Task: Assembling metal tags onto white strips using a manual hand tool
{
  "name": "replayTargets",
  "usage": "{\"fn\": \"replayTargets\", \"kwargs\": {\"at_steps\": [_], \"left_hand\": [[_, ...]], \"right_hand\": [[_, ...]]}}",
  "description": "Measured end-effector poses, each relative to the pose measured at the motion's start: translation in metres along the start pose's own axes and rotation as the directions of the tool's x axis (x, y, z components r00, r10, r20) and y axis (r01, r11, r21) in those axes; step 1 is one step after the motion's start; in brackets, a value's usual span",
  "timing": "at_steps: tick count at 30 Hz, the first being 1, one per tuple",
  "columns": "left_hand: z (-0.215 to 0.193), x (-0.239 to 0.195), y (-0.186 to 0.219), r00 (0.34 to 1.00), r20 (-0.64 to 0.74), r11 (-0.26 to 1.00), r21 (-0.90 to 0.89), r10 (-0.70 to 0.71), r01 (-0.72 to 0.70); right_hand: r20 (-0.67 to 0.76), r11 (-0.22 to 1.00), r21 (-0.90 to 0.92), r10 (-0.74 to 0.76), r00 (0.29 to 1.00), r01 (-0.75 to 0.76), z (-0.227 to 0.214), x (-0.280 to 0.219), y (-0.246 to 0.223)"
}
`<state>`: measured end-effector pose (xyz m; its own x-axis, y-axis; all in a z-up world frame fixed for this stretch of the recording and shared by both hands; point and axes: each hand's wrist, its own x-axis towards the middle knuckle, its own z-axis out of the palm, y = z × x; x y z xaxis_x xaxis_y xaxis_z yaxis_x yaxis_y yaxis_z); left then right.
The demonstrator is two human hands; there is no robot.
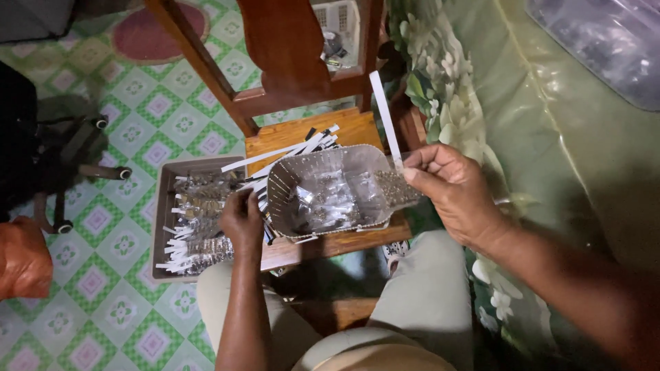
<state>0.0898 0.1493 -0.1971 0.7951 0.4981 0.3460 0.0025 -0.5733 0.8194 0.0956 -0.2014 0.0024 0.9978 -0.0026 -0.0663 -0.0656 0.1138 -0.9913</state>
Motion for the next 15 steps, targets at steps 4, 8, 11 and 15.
{"fn": "replayTargets", "kwargs": {"at_steps": [4,8,11,15], "left_hand": [[0.036,0.008,0.059,0.905,0.424,0.999,-0.039,0.038,-0.023],[0.086,0.007,0.068,0.550,0.820,0.843,0.402,-0.158,-0.358],[0.101,0.004,0.078,0.485,0.832,0.753,0.497,-0.271,-0.432],[0.132,0.009,0.005,0.344,0.904,0.738,0.412,-0.255,-0.534]], "right_hand": [[-0.001,1.000,0.001,-0.020,1.000,0.020,0.001,0.000,-0.001],[0.004,0.998,0.033,-0.062,0.998,0.062,0.002,0.001,0.001],[0.001,0.996,0.048,-0.076,0.997,0.075,0.001,0.002,-0.002],[0.011,0.995,0.066,-0.081,0.997,0.080,0.003,0.003,-0.002]]}}
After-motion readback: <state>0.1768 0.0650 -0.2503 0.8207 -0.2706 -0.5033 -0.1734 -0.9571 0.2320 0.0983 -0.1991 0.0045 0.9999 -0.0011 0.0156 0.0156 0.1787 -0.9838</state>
